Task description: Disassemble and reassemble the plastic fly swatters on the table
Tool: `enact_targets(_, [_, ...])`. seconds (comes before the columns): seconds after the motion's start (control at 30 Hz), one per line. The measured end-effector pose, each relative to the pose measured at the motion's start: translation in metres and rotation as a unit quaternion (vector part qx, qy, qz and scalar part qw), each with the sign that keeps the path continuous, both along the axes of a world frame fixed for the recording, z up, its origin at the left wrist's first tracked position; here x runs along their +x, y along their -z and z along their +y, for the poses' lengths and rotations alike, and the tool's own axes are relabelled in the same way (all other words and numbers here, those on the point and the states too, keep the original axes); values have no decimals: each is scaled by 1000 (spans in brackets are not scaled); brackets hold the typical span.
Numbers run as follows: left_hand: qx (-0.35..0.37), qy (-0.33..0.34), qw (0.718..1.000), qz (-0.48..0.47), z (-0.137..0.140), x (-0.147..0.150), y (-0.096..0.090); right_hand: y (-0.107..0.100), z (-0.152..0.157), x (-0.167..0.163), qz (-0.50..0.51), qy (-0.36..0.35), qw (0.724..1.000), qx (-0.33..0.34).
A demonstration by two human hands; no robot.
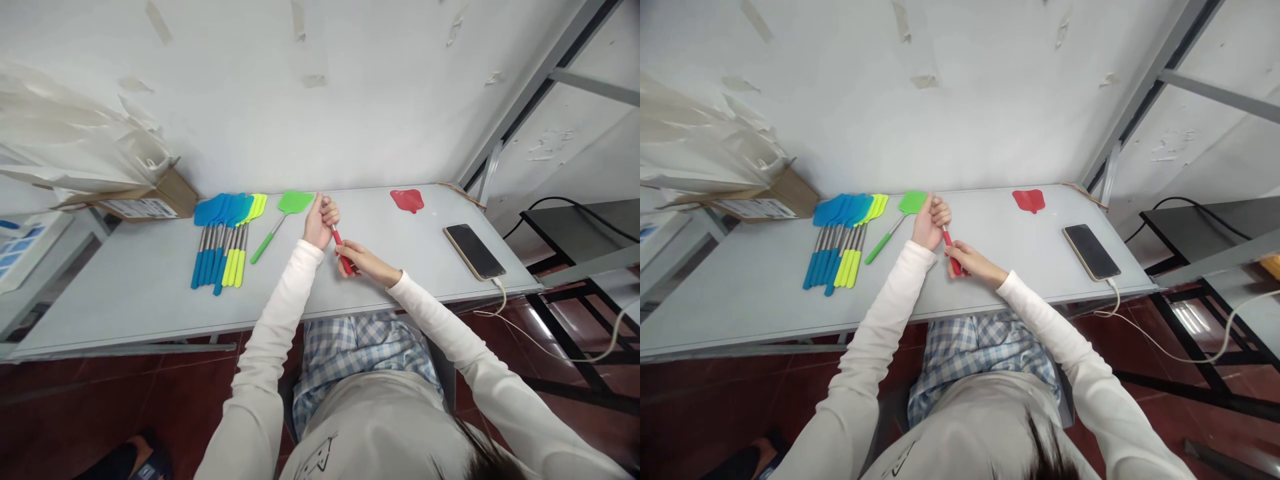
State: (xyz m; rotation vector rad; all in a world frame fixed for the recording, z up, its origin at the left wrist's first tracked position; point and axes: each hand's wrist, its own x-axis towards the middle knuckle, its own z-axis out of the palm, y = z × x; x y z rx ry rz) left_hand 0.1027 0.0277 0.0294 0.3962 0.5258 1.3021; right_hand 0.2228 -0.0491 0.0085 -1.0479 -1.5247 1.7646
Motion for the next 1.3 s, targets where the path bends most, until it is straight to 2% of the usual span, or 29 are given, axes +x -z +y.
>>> enact_targets(0.1, [14,9,994,106,-13,10,7,6,16,1,-4,34,998,53])
enact_targets(0.17, [23,-37,983,179,-17,14,15,12,29,1,-1,65,994,85])
enact_targets(0.23, [30,-70,971,227,-20,14,25,15,44,-1,2,129,986,106])
enact_targets(0.33, [55,-46,958,278,-26,11,37,16,61,-1,-25,231,964,132])
enact_targets(0.4, [76,-13,940,332,-31,9,44,12,67,-1,-76,258,950,160])
enact_targets(0.47, [106,15,903,415,-37,7,49,6,70,1,-92,269,943,173])
enact_targets(0.5, [126,19,876,464,-40,7,51,3,71,2,-68,279,944,161])
enact_targets(0.57, [168,2,809,563,-45,9,55,-4,73,7,39,308,946,90])
enact_targets(0.63, [186,-24,750,635,-50,11,57,-10,77,13,160,334,929,2])
enact_targets(0.7, [183,-26,717,672,-53,15,58,-12,79,17,227,348,908,-59])
enact_targets(0.77, [185,-19,704,685,-55,19,57,-11,79,17,250,357,897,-77])
enact_targets(0.83, [193,-10,716,671,-58,20,55,-9,77,15,252,360,896,-68])
enact_targets(0.9, [192,24,765,614,-63,17,52,-11,76,18,244,347,904,-47])
enact_targets(0.93, [182,68,801,566,-67,13,50,-15,78,23,236,341,909,-35])
enact_targets(1.0, [140,203,860,448,-78,0,47,-30,86,45,214,347,913,-8])
enact_targets(1.07, [94,333,874,342,-90,-16,44,-52,100,80,199,375,905,30])
enact_targets(1.1, [83,358,875,316,-95,-24,43,-62,109,98,186,369,910,40])
enact_targets(1.13, [77,363,877,306,-99,-29,42,-70,117,114,182,375,908,35])
enact_targets(1.2, [70,331,889,309,-103,-34,42,-78,130,136,158,349,923,25])
enact_targets(1.3, [55,257,911,317,-99,-25,46,-63,143,135,76,311,947,-13])
